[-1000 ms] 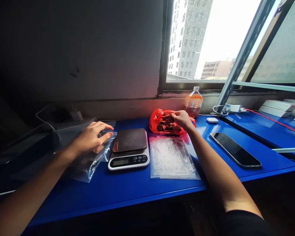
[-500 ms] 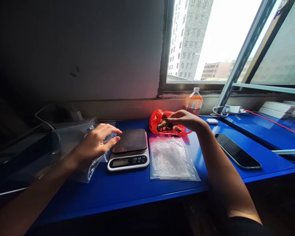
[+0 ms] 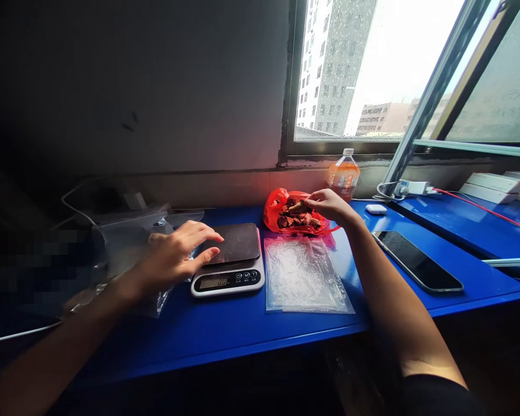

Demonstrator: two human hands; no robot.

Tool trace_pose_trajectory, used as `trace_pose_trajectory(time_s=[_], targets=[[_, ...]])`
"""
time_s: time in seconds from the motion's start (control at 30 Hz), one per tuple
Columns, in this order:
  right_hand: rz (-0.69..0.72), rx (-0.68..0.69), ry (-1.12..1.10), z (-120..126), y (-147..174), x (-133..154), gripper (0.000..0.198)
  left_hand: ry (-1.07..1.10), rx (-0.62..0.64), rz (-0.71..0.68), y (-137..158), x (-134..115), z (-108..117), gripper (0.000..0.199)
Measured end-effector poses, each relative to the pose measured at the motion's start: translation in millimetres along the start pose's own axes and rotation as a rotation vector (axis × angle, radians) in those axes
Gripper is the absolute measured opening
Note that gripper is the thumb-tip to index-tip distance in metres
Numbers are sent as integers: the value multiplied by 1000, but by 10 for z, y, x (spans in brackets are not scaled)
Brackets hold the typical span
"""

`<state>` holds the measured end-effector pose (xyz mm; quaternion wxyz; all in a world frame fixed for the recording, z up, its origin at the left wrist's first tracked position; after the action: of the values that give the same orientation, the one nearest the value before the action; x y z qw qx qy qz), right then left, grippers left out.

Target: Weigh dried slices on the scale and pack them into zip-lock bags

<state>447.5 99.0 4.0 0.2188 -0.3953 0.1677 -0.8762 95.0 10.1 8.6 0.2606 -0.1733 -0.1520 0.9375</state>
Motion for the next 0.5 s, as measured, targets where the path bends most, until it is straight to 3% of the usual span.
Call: trace_pose_trajectory(time_s=[0.1, 0.23, 0.3, 0.43, 0.5], targets=[[57, -56, 143, -20, -31, 29, 29, 10, 83, -96, 53, -164, -89, 18], [253, -201, 459, -26, -52, 172, 24, 25, 141, -226, 164, -385, -208, 19], [341, -308, 516, -29, -42, 283, 23, 42, 147, -293, 214, -464, -250, 19], [507, -680, 452, -88, 47, 625, 20, 80, 64, -364, 233, -496, -270, 18], [589, -787, 413, -219, 110, 817, 18, 95, -34, -323, 195, -445, -236, 16]])
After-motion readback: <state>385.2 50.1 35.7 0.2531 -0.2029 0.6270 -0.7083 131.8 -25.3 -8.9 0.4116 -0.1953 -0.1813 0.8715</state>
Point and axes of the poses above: each hand's wrist, its own y-axis away from the middle knuckle, its own z-axis out of the back of the hand, x = y × z, the point moved 2 cm from there along -y, towards the middle knuckle, and after that the axes turned 14 degrees about z, right-handed, at the moved point
